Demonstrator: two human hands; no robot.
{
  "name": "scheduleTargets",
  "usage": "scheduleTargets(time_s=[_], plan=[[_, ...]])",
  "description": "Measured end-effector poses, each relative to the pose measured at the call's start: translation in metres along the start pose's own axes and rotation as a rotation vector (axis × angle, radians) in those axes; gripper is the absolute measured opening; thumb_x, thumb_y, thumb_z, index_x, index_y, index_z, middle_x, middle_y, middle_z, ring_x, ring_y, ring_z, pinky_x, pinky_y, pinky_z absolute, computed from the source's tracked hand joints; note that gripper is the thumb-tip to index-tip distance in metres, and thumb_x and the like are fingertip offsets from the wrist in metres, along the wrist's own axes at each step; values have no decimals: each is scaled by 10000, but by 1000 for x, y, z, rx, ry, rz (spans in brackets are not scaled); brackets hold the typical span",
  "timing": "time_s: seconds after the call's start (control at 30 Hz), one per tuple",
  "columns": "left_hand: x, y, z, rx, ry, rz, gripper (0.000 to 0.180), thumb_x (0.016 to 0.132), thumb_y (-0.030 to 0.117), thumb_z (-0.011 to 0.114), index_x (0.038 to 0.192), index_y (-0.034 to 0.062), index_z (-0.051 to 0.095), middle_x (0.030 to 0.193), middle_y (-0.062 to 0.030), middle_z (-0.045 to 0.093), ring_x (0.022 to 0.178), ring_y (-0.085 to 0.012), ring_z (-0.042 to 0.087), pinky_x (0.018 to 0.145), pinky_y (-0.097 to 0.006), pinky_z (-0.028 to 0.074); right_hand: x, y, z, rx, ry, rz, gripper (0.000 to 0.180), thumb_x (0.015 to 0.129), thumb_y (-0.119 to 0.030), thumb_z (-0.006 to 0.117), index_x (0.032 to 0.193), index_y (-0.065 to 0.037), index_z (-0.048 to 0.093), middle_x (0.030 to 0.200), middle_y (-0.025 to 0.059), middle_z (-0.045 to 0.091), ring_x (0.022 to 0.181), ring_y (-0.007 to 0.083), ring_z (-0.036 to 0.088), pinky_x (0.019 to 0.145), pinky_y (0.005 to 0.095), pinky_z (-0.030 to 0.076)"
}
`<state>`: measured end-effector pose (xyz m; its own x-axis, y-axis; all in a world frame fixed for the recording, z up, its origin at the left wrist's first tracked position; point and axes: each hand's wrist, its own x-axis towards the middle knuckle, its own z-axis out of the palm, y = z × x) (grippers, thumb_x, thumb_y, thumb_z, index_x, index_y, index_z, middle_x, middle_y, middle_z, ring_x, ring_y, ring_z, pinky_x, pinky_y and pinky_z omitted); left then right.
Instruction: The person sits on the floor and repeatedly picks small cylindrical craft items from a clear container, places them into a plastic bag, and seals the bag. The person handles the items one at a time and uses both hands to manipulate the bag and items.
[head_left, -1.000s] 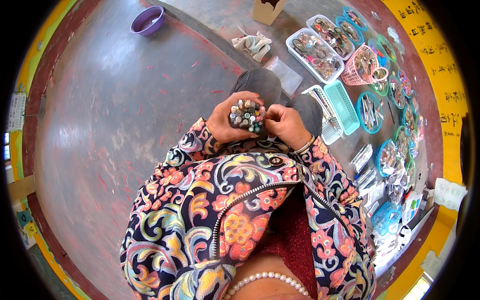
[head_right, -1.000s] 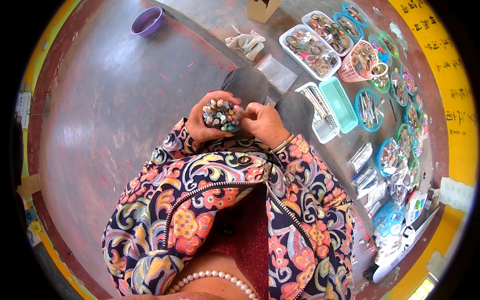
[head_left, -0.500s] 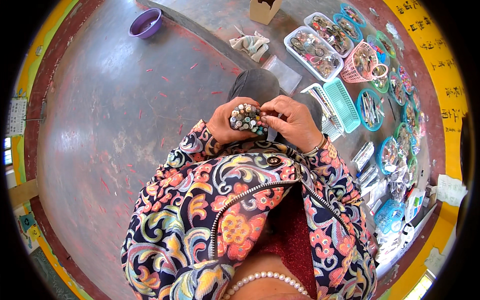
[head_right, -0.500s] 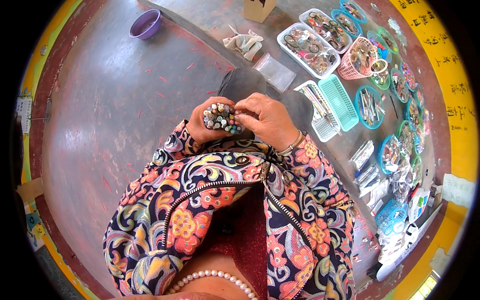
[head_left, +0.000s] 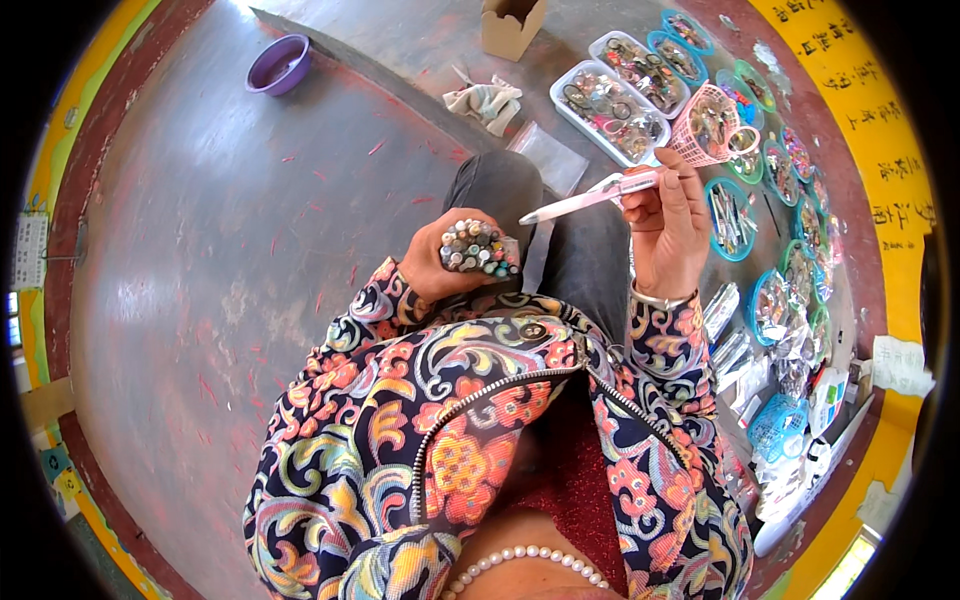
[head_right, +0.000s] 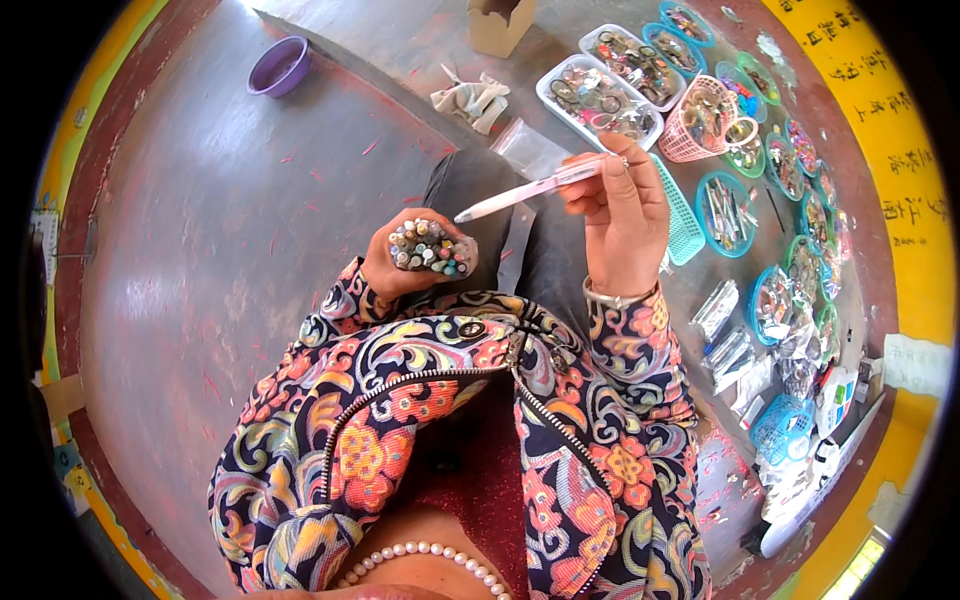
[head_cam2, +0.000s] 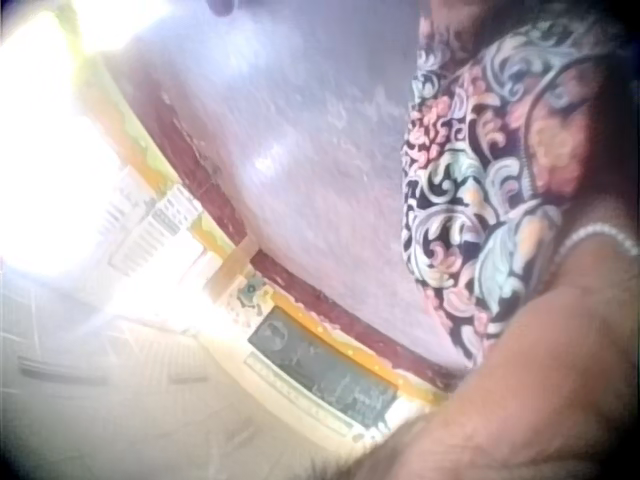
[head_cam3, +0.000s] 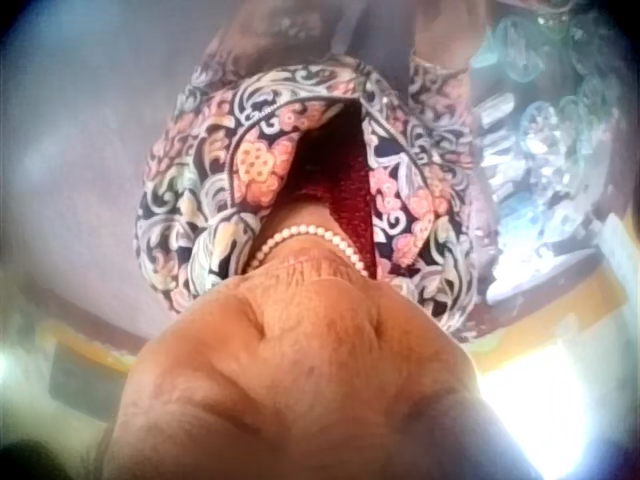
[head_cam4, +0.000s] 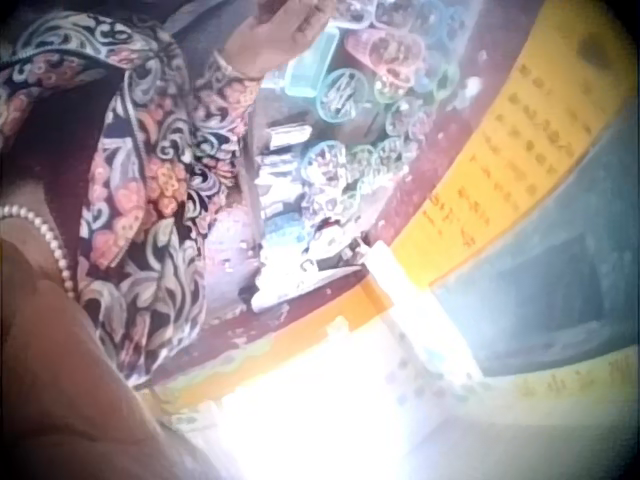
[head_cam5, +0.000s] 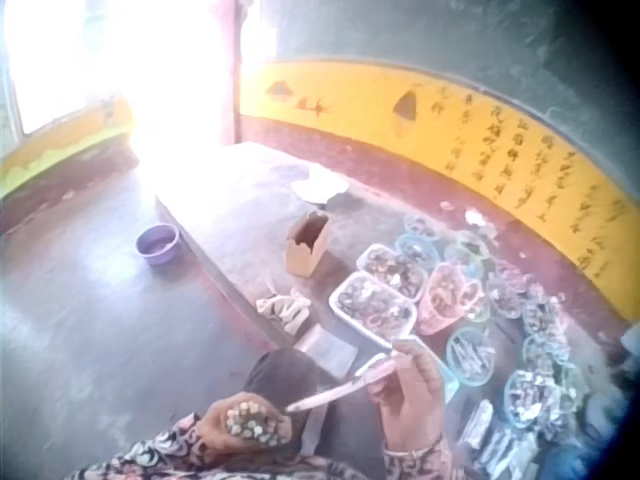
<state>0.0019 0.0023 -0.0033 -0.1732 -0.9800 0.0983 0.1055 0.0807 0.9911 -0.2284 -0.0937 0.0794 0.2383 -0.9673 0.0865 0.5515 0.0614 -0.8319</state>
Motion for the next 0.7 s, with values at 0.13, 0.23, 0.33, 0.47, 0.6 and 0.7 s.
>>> scheduleTargets(time_s=[0.13, 0.23, 0.33, 0.47, 0.6, 0.7], plan=[[0, -7, 0, -133, -10, -31, 504, 646, 30, 729, 1083, 23, 479, 1012, -69, 579, 936, -134, 551, 842, -277, 437, 8, 18, -47, 354, 157, 261, 224, 858, -134, 558, 1014, 23, 529, 868, 130, 620, 699, 145, 619, 561, 194, 526], [-1, -7, -1, -159, -5, -6, 514, 639, 15, 729, 1084, 14, 472, 1010, -80, 577, 934, -139, 554, 839, -281, 441, 5, 30, -60, 377, 215, 296, 187, 851, -126, 567, 970, 17, 550, 874, 143, 625, 726, 155, 629, 557, 191, 530], [1, -6, 0, -115, -2, 0, 524, 630, 5, 733, 1084, 14, 472, 1005, -78, 577, 929, -138, 557, 832, -277, 445, 4, 32, -67, 356, 285, 297, 168, 844, -140, 579, 932, 3, 567, 847, 128, 628, 714, 154, 629, 545, 192, 527], [3, -6, 3, -129, 6, -18, 532, 622, -3, 744, 1081, 15, 476, 1002, -71, 575, 923, -135, 558, 825, -275, 451, 3, 33, -84, 350, 324, 295, 174, 832, -182, 604, 894, -21, 582, 776, 70, 620, 648, 132, 599, 514, 196, 495], [4, 1, 6, -22, 33, 46, 525, 611, -29, 740, 1064, 9, 476, 1006, -77, 566, 936, -147, 554, 832, -282, 452, 8, 32, -153, 256, 374, 139, 162, 814, -197, 634, 852, -47, 583, 706, 17, 578, 591, 113, 537, 492, 215, 433], [4, 0, 8, -39, 40, 68, 532, 610, -46, 734, 1066, -1, 463, 1009, -89, 564, 944, -161, 555, 840, -290, 451, -2, 29, -224, 53, 655, 50, 117, 824, -152, 598, 831, -39, 570, 708, 36, 576, 630, 136, 558, 515, 231, 441]])
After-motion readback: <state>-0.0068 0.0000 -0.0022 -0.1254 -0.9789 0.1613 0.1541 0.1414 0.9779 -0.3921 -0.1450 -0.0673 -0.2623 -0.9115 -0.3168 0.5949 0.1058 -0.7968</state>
